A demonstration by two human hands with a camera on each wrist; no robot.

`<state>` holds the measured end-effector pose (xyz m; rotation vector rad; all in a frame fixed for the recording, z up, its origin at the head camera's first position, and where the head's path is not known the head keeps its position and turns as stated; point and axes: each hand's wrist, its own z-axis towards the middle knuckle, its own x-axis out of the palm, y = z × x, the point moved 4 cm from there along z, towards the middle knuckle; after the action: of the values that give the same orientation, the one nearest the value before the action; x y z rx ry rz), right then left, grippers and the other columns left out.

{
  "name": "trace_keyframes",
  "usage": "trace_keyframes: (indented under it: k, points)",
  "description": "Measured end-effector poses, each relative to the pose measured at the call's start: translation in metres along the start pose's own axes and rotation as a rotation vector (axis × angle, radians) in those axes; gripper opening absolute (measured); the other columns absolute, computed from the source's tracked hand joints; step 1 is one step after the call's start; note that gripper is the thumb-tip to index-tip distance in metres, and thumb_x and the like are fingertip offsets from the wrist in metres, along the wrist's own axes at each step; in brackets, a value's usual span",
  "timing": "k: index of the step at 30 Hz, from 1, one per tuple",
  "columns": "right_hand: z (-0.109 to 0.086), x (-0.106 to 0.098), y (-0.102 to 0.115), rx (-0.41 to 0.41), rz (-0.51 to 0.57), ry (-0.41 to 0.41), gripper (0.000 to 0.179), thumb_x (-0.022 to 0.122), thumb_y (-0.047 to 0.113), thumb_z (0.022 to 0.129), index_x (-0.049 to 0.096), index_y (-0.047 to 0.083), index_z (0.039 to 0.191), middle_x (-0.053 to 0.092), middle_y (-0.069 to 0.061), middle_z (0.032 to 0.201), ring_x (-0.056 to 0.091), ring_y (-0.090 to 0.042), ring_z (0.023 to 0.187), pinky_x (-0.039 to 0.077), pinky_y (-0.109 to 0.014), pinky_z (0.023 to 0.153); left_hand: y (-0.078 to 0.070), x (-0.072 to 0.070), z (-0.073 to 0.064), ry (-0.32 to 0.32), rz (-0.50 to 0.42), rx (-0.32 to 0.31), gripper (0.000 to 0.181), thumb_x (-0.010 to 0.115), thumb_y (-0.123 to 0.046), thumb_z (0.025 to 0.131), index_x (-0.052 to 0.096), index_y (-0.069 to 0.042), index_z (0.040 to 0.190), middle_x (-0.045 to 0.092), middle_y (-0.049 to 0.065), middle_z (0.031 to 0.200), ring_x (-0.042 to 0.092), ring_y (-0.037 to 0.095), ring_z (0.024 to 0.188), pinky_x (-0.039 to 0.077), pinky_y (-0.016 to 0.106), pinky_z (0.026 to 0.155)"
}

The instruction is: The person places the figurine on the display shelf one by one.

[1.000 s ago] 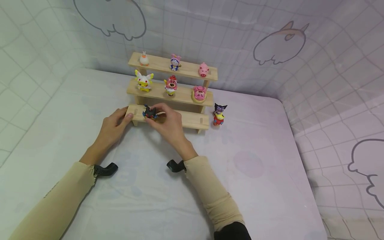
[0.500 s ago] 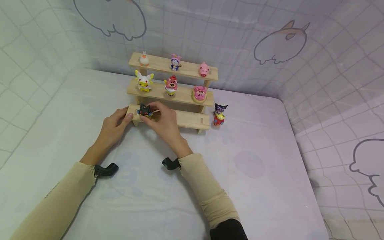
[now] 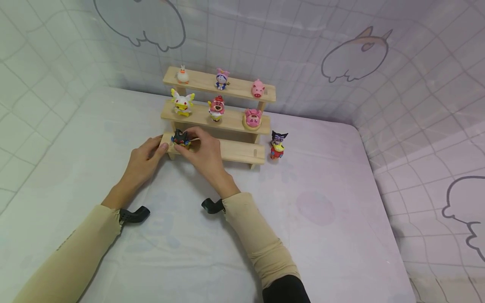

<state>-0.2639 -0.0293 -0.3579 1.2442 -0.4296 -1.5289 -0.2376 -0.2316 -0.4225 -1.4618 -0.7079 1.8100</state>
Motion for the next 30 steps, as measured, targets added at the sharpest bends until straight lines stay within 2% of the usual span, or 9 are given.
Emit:
trace_keyframes:
  k: [7, 12, 19, 24, 30]
  points:
    - [-0.004, -0.007, -0.001, 0.023, -0.081, 0.005, 0.042, 0.091, 0.029, 0.086, 0.07, 0.012, 0.119, 0.079, -0.002, 0.111, 0.073, -0.013, 0.107, 0.057, -0.032, 0.097, 0.0, 0.0, 0.001, -0.009, 0.002, 0.014, 0.051, 0.053, -0.04, 0.111, 0.063, -0.002, 0.144, 0.058, 0.019, 0.153, 0.046, 0.047, 0.148, 0.025, 0.058, 0.129]
    - [-0.008, -0.018, -0.006, 0.046, -0.032, 0.001, 0.042, 0.091, 0.025, 0.085, 0.071, 0.01, 0.119, 0.078, -0.007, 0.114, 0.074, -0.017, 0.109, 0.06, -0.034, 0.098, -0.001, 0.002, 0.001, -0.003, 0.007, 0.007, 0.053, 0.052, -0.041, 0.111, 0.061, -0.001, 0.145, 0.056, 0.021, 0.155, 0.043, 0.048, 0.149, 0.025, 0.06, 0.129]
    - [-0.017, -0.047, -0.015, 0.067, 0.079, -0.024, 0.035, 0.087, 0.017, 0.089, 0.072, 0.006, 0.119, 0.076, -0.014, 0.115, 0.073, -0.021, 0.109, 0.061, -0.029, 0.097, -0.001, 0.002, -0.001, 0.016, -0.005, -0.031, 0.058, 0.049, -0.046, 0.111, 0.057, -0.002, 0.15, 0.051, 0.02, 0.159, 0.036, 0.05, 0.153, 0.022, 0.063, 0.129]
    - [-0.029, -0.071, -0.02, 0.023, 0.103, -0.063, 0.029, 0.086, 0.011, 0.089, 0.073, 0.002, 0.114, 0.076, -0.015, 0.11, 0.073, -0.026, 0.104, 0.062, -0.037, 0.095, 0.0, 0.001, -0.002, 0.025, -0.009, -0.037, 0.06, 0.049, -0.047, 0.111, 0.055, -0.003, 0.152, 0.05, 0.021, 0.16, 0.033, 0.052, 0.153, 0.022, 0.066, 0.128]
    - [-0.044, -0.099, -0.021, -0.019, 0.092, -0.122, 0.025, 0.081, -0.006, 0.088, 0.071, -0.008, 0.111, 0.075, -0.024, 0.108, 0.072, -0.04, 0.102, 0.062, -0.056, 0.09, 0.002, 0.0, -0.002, 0.023, -0.016, -0.03, 0.06, 0.049, -0.047, 0.111, 0.054, -0.003, 0.153, 0.05, 0.021, 0.159, 0.036, 0.05, 0.153, 0.024, 0.066, 0.127]
